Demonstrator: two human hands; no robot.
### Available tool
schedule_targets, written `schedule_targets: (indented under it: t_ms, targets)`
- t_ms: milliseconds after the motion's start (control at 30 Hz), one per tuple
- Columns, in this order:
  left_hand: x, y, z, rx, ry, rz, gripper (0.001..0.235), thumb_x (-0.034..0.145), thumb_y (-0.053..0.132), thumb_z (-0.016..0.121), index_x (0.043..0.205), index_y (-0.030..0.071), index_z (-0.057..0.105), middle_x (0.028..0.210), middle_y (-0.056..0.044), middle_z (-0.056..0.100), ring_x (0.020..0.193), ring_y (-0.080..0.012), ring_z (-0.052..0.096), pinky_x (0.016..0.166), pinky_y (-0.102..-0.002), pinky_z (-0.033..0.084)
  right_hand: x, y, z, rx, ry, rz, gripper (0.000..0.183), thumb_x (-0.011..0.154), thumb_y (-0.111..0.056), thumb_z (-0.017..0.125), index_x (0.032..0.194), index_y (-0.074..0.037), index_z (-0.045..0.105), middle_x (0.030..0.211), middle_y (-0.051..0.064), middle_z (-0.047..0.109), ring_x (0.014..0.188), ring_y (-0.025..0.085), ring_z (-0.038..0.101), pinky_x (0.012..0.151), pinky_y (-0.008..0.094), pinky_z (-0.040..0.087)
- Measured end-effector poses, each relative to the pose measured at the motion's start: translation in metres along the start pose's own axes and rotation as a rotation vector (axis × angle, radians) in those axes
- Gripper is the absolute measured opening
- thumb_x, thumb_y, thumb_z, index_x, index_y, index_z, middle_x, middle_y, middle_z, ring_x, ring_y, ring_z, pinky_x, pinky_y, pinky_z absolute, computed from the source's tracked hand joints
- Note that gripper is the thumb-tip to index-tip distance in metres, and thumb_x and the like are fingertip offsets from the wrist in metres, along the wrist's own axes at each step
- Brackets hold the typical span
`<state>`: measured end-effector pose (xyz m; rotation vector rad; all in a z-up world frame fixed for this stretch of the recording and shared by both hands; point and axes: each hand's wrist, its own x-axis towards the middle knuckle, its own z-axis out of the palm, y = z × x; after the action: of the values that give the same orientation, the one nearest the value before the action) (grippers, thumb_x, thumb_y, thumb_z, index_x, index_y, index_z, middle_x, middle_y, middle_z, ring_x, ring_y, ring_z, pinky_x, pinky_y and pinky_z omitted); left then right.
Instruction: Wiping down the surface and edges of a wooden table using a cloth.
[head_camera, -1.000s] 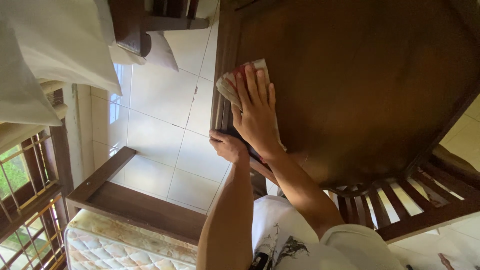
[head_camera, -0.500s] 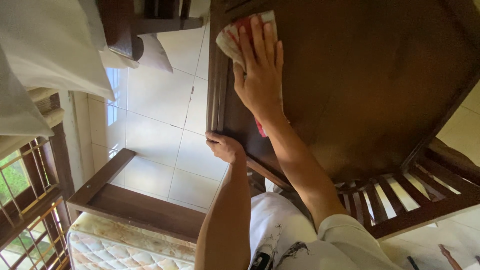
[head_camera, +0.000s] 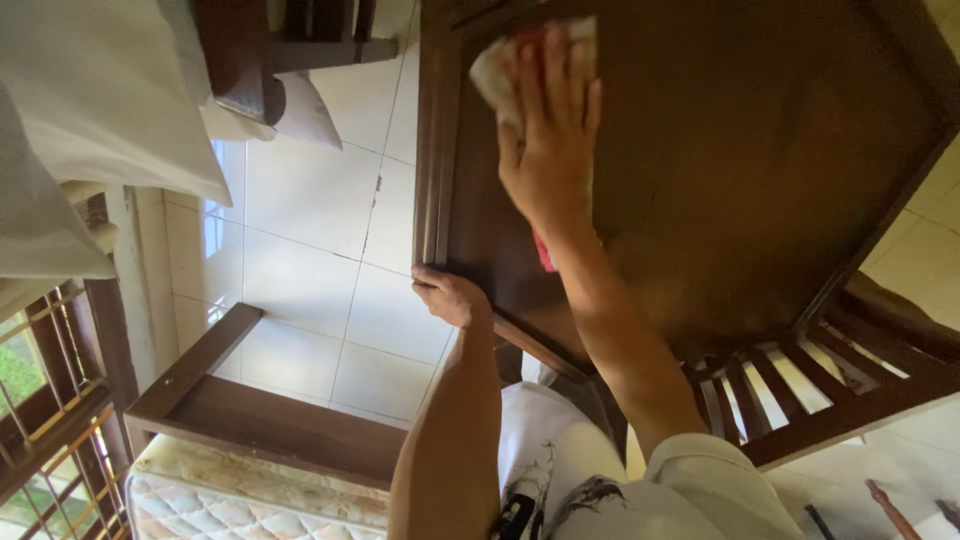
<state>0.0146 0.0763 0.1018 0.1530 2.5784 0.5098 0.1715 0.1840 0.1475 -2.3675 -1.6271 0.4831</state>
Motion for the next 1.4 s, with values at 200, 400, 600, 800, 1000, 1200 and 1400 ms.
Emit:
schedule_targets:
  t_ms: [200, 400, 600, 800, 1000, 1200, 1400]
  targets:
    - [0.008, -0.009, 0.003, 0.052, 0.020, 0.082, 0.067, 0.098, 0.058, 0.029, 0.122, 0.006, 0.063, 0.126, -0.029, 0.064, 0.116, -0.0534, 0.054, 0.095, -0.059, 0.040, -0.040, -0.030, 0.011, 0.082, -0.108, -0.189, 0.065, 0.106, -0.033, 0.056, 0.164, -0.011, 0.034, 0.171, 0.015, 0.023, 0.159, 0.039, 0.026, 0.127, 0.058, 0.028]
    - [0.004, -0.002, 0.001, 0.024, -0.008, -0.008, 0.066, 0.095, 0.059, 0.028, 0.122, 0.011, 0.065, 0.126, -0.021, 0.067, 0.116, -0.0459, 0.057, 0.095, -0.055, 0.042, -0.048, -0.039, 0.013, -0.056, -0.081, -0.163, 0.069, 0.103, -0.032, 0.065, 0.164, -0.015, 0.036, 0.171, 0.010, 0.025, 0.159, 0.032, 0.027, 0.129, 0.048, 0.030]
    - [0.011, -0.012, 0.005, 0.091, 0.024, 0.066, 0.072, 0.097, 0.061, 0.026, 0.123, 0.005, 0.063, 0.128, -0.028, 0.063, 0.117, -0.0535, 0.052, 0.095, -0.060, 0.039, -0.017, -0.036, 0.016, -0.002, -0.073, -0.093, 0.071, 0.106, -0.033, 0.065, 0.166, -0.016, 0.031, 0.172, 0.011, 0.018, 0.162, 0.035, 0.020, 0.134, 0.050, 0.026]
    - [-0.001, 0.002, -0.001, 0.058, -0.013, -0.012, 0.072, 0.095, 0.062, 0.025, 0.125, 0.009, 0.063, 0.131, -0.024, 0.064, 0.117, -0.0493, 0.055, 0.096, -0.058, 0.041, 0.003, -0.031, 0.010, -0.027, -0.027, -0.069, 0.069, 0.105, -0.028, 0.067, 0.165, -0.018, 0.035, 0.172, 0.007, 0.021, 0.161, 0.031, 0.023, 0.132, 0.049, 0.029]
    - [0.012, -0.012, 0.002, 0.092, -0.030, 0.064, 0.073, 0.098, 0.061, 0.025, 0.122, 0.002, 0.061, 0.130, -0.033, 0.060, 0.117, -0.0560, 0.050, 0.096, -0.058, 0.039, 0.013, -0.010, 0.012, 0.086, -0.002, -0.044, 0.070, 0.103, -0.032, 0.062, 0.165, -0.018, 0.034, 0.173, 0.009, 0.020, 0.162, 0.035, 0.021, 0.130, 0.057, 0.029]
    - [-0.004, 0.007, -0.003, 0.082, -0.028, -0.046, 0.074, 0.094, 0.063, 0.024, 0.133, 0.012, 0.061, 0.139, -0.021, 0.061, 0.122, -0.0473, 0.054, 0.100, -0.055, 0.040, 0.025, 0.017, 0.014, 0.110, 0.126, 0.142, 0.068, 0.098, -0.020, 0.059, 0.164, -0.020, 0.042, 0.172, 0.004, 0.022, 0.162, 0.033, 0.019, 0.132, 0.059, 0.026]
    - [0.045, -0.057, 0.015, 0.437, -0.008, 0.400, 0.047, 0.105, 0.029, 0.020, 0.141, 0.009, 0.043, 0.123, -0.024, 0.057, 0.109, -0.0522, 0.055, 0.089, -0.058, 0.041, 0.024, 0.013, 0.005, 0.064, 0.073, 0.204, 0.064, 0.107, -0.034, 0.057, 0.165, -0.017, 0.038, 0.172, 0.008, 0.022, 0.162, 0.033, 0.019, 0.134, 0.053, 0.019]
